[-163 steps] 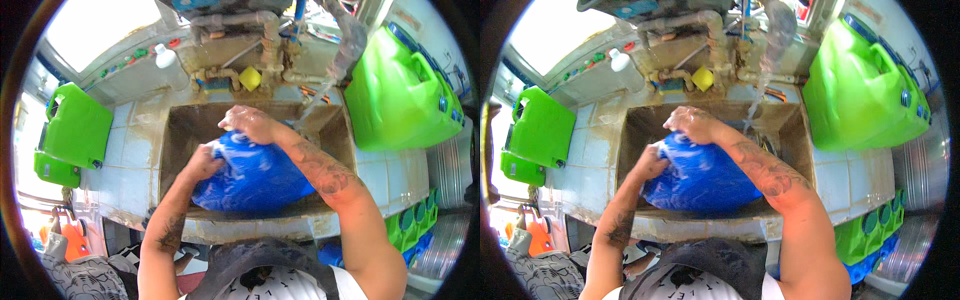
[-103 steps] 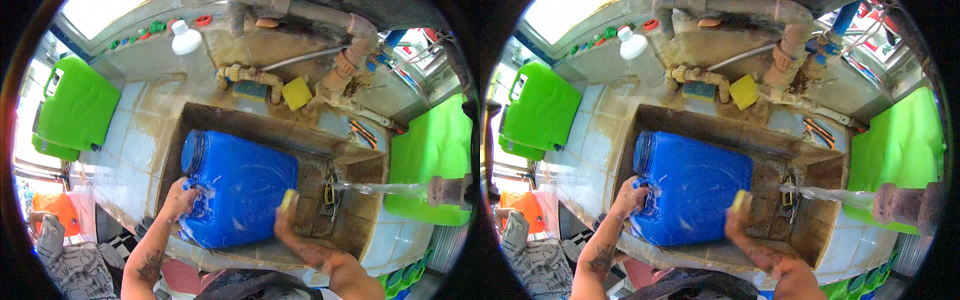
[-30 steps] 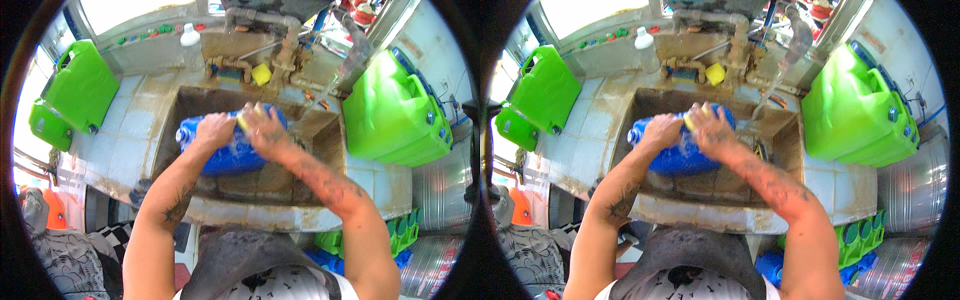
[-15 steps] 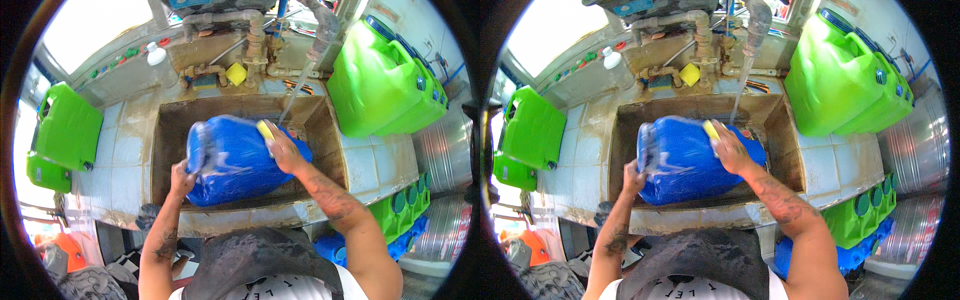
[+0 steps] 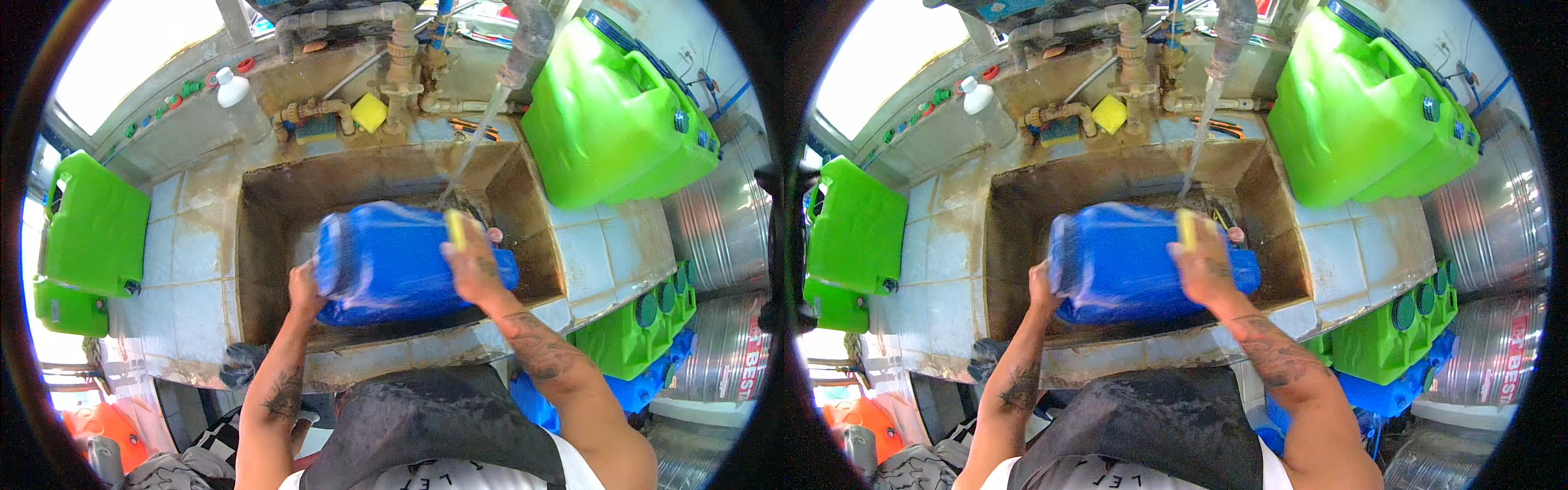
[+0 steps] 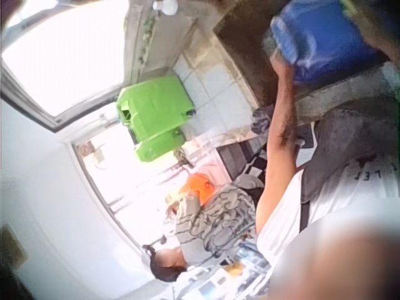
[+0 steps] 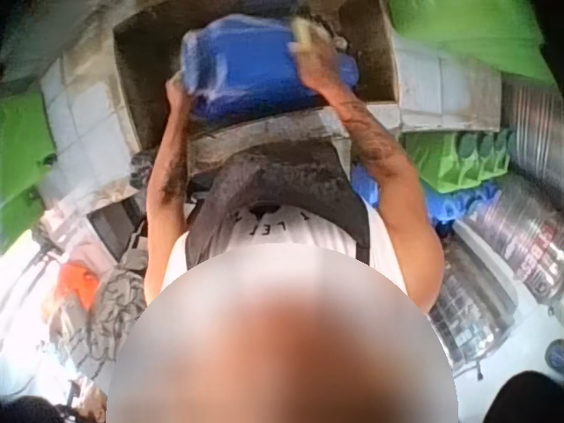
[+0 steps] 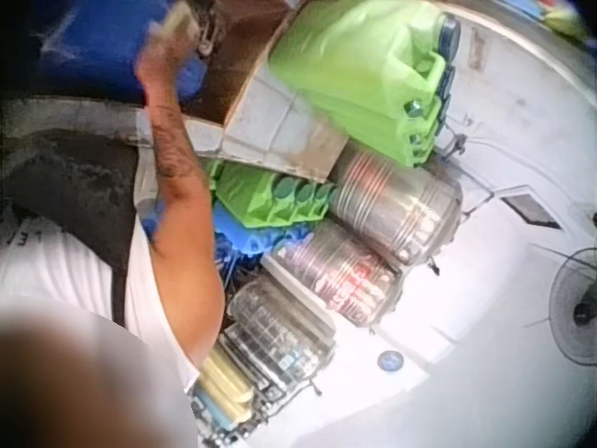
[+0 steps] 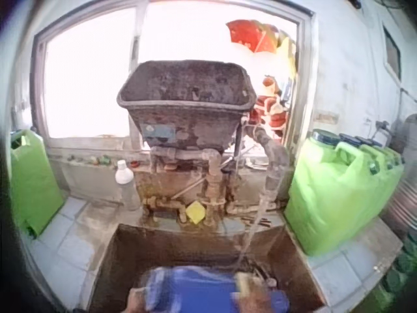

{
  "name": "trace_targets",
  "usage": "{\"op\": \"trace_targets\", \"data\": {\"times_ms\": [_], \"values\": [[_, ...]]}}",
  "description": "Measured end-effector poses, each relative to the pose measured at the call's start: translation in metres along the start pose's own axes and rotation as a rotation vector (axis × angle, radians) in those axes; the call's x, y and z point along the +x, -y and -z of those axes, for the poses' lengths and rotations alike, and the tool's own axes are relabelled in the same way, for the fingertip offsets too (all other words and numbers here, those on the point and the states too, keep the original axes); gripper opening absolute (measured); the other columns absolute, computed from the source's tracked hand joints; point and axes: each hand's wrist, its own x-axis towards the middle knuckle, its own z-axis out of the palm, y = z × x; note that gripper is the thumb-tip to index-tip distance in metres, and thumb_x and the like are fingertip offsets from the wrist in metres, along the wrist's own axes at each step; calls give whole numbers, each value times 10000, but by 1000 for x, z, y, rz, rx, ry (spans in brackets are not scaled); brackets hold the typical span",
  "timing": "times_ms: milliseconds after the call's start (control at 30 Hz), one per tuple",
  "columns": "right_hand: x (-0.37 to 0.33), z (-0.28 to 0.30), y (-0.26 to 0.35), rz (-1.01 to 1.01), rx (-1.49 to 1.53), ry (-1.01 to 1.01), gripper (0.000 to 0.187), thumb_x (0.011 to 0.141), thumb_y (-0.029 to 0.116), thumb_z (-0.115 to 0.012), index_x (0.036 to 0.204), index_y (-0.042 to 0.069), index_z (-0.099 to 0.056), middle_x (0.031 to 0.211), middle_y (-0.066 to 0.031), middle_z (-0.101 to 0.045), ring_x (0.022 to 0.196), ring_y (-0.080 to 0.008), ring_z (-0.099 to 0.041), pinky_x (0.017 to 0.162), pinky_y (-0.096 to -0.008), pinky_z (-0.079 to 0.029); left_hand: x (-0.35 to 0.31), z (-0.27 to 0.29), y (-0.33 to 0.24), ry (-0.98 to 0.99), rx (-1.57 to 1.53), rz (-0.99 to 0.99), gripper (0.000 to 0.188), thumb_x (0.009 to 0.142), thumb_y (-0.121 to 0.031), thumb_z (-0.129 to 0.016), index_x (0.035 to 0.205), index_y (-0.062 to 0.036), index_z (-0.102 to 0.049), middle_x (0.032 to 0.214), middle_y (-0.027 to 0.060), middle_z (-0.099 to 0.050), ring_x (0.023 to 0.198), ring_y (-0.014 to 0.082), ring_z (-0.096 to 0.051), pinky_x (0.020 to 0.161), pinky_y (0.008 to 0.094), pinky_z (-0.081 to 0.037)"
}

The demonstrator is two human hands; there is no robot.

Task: The person scrubs the exterior of a green plastic container with a sponge and soap, rinses it under running water, and places it aside. The person repeats the same process with a blue plastic container.

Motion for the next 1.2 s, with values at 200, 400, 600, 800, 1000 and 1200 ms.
{"op": "trace_targets", "data": {"times_ms": [200, 400, 600, 800, 1000, 1200], "values": [[-8, 16, -31, 129, -182, 75, 579, 942, 355, -552, 1361, -39, -487, 1355, -268, -517, 1253, -439, -482, 1065, -532, -354, -14, -25, 42, 34, -287, 119, 262, 713, -46, -655, 967, -36, -716, 857, 240, -693, 791, 419, -683, 705, 421, -538], [35, 0, 92, 350, 42, -15, 629, 937, 392, -605, 1366, -49, -474, 1337, -286, -518, 1269, -478, -462, 1089, -527, -342, 10, -30, 17, 36, -175, 109, 165, 738, -90, -701, 877, -4, -674, 820, 204, -715, 743, 295, -716, 687, 440, -529], [-2, 6, -18, -61, -185, 118, 622, 912, 386, -624, 1350, -36, -493, 1314, -266, -535, 1230, -473, -484, 1053, -571, -340, -21, -24, 50, -164, -362, 79, 186, 821, -102, -648, 970, 6, -681, 873, 201, -719, 808, 306, -710, 751, 429, -536], [-6, -11, -13, -20, -119, 293, 742, 997, 548, -454, 1541, 60, -325, 1609, -218, -266, 1482, -453, -229, 1183, -625, -135, 33, 65, 5, 130, -318, 154, 338, 852, -4, -537, 1163, 22, -668, 1052, 136, -732, 906, 261, -694, 877, 406, -547], [29, -36, -26, -92, -348, 582, 584, 1017, 552, -370, 1444, 189, -535, 1648, -141, -201, 1511, -428, -144, 1168, -682, -100, 72, -44, -118, -27, 127, -361, 342, 927, -198, -590, 1245, -98, -666, 1251, 146, -656, 1236, 338, -558, 1106, 468, -381], [10, -27, -56, 48, -264, 568, 552, 981, 599, -426, 1349, 237, -623, 1624, -138, -267, 1495, -439, -183, 1146, -707, -117, 63, -90, -116, -74, 467, -263, 350, 962, -264, -515, 1226, -103, -679, 1264, 117, -650, 1265, 283, -533, 1122, 557, -309]]}}
